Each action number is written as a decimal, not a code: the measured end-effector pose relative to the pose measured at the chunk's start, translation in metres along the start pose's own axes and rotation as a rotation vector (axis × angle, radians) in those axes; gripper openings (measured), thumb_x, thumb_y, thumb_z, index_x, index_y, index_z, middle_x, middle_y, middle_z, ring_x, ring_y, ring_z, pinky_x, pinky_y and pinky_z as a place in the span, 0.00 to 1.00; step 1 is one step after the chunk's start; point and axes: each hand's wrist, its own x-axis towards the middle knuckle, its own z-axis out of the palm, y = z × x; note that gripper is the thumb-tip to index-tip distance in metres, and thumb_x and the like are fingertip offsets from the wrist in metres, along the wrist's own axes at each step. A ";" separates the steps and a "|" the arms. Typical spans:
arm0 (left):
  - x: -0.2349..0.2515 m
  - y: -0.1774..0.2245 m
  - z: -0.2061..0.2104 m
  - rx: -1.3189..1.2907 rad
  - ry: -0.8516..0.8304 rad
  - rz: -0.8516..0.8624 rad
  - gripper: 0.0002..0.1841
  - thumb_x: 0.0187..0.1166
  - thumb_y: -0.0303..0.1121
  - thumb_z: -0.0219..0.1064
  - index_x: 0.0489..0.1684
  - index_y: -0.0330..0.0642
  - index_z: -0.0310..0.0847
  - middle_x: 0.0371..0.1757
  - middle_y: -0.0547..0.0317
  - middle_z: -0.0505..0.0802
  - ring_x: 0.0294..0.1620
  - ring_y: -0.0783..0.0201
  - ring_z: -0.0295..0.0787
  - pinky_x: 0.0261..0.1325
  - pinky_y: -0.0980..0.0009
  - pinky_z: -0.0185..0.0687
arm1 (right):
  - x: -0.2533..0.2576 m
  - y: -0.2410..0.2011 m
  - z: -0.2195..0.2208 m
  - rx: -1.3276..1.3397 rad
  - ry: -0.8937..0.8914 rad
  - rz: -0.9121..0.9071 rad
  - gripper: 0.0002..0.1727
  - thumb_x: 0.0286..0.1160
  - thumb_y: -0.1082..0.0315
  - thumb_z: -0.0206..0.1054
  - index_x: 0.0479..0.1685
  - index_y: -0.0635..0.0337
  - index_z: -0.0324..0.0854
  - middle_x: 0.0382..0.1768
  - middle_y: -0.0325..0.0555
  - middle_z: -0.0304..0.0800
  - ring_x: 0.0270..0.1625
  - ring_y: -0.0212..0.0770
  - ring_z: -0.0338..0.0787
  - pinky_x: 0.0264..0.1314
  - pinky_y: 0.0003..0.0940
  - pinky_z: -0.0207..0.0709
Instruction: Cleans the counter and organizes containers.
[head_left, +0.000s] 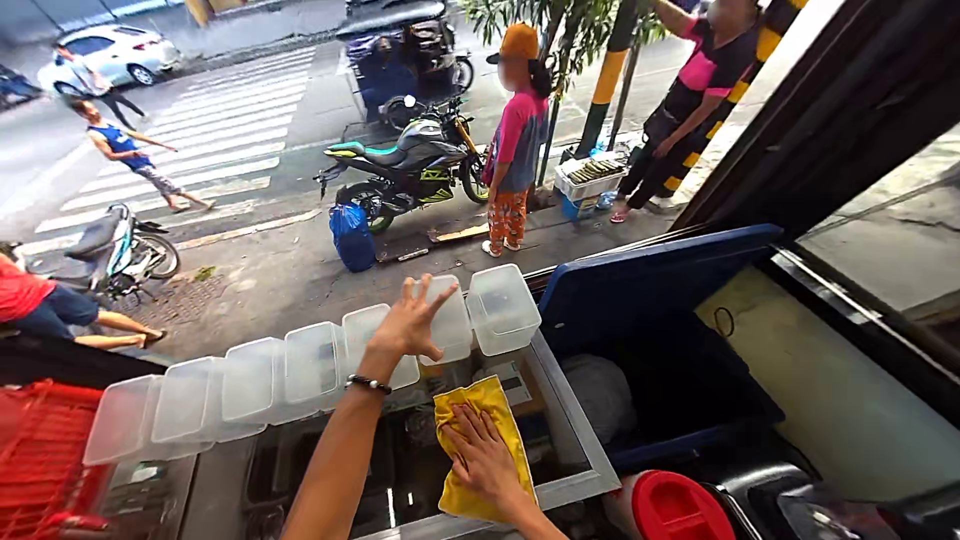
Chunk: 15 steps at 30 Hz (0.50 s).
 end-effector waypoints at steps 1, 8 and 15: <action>0.002 -0.001 0.007 -0.019 -0.027 0.009 0.77 0.27 0.55 0.96 0.95 0.78 0.44 0.95 0.38 0.46 0.90 0.25 0.46 0.67 0.32 0.78 | 0.001 -0.001 0.000 0.001 0.007 -0.003 0.28 0.80 0.49 0.52 0.80 0.28 0.77 0.91 0.36 0.62 0.94 0.43 0.56 0.95 0.57 0.45; 0.003 -0.001 0.026 -0.080 -0.027 -0.024 0.78 0.28 0.60 0.94 0.95 0.80 0.41 0.96 0.40 0.43 0.93 0.27 0.40 0.77 0.32 0.69 | 0.002 -0.006 0.002 -0.005 0.003 -0.008 0.29 0.78 0.50 0.53 0.80 0.30 0.78 0.91 0.39 0.62 0.94 0.45 0.55 0.95 0.58 0.45; -0.043 -0.033 -0.003 0.017 -0.071 -0.266 0.82 0.20 0.67 0.93 0.96 0.78 0.40 0.96 0.34 0.38 0.94 0.26 0.28 0.87 0.22 0.24 | -0.002 -0.005 0.001 -0.031 0.094 -0.043 0.29 0.77 0.48 0.51 0.77 0.36 0.82 0.88 0.46 0.68 0.91 0.52 0.63 0.91 0.63 0.52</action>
